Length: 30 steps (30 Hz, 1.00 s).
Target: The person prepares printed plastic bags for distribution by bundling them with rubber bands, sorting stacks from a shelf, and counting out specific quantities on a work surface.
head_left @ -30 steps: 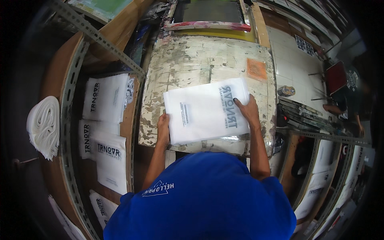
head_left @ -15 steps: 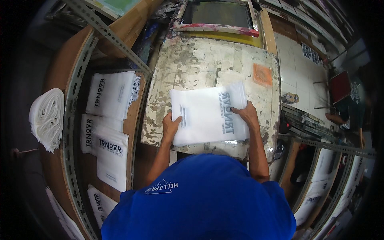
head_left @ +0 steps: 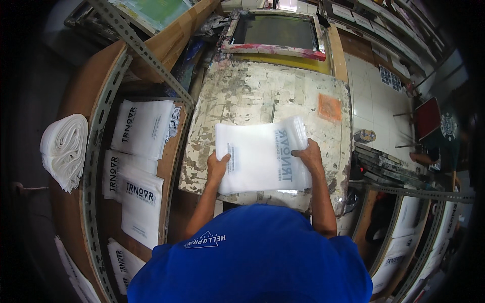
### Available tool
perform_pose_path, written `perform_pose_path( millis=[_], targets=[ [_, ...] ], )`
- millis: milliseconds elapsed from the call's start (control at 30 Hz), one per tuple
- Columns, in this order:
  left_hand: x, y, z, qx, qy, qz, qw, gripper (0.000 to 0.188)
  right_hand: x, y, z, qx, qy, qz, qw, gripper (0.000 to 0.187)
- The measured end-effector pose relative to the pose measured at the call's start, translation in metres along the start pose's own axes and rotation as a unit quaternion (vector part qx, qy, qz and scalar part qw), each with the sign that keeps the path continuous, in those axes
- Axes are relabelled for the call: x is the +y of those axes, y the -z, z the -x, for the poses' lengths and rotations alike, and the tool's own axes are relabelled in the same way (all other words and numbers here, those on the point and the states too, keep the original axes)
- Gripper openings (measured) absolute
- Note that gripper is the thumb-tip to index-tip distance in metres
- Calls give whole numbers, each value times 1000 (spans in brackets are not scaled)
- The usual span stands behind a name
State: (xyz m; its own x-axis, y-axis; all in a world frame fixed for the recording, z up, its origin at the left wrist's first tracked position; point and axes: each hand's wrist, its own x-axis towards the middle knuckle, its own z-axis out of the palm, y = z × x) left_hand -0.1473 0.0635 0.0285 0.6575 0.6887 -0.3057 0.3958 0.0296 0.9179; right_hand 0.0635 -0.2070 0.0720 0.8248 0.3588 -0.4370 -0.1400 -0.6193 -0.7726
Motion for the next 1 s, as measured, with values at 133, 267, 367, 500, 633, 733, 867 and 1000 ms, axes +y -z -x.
perform_pose_path(
  millis=[133,267,367,500,633,733,867,1000],
  targets=[
    [26,2,14,28,-86,79,993,27,-21,15,31,45,89,-150,984,52],
    [60,3,28,101,-149,140,974,30,-24,18,60,169,225,-205,937,51],
    [62,5,28,100,-169,146,970,32,7,11,55,155,258,-242,923,69],
    [40,1,14,75,-182,133,971,35,26,2,47,131,281,-233,922,90],
    [37,-2,7,72,-156,86,981,38,74,1,20,54,246,-167,953,97],
    [38,2,5,65,-157,83,982,38,60,12,17,14,269,-231,935,98],
    [47,3,5,59,-116,82,988,37,36,40,14,-44,221,-286,931,94],
    [41,3,-3,51,-143,120,981,36,26,49,10,-58,230,-244,940,88]
  ],
)
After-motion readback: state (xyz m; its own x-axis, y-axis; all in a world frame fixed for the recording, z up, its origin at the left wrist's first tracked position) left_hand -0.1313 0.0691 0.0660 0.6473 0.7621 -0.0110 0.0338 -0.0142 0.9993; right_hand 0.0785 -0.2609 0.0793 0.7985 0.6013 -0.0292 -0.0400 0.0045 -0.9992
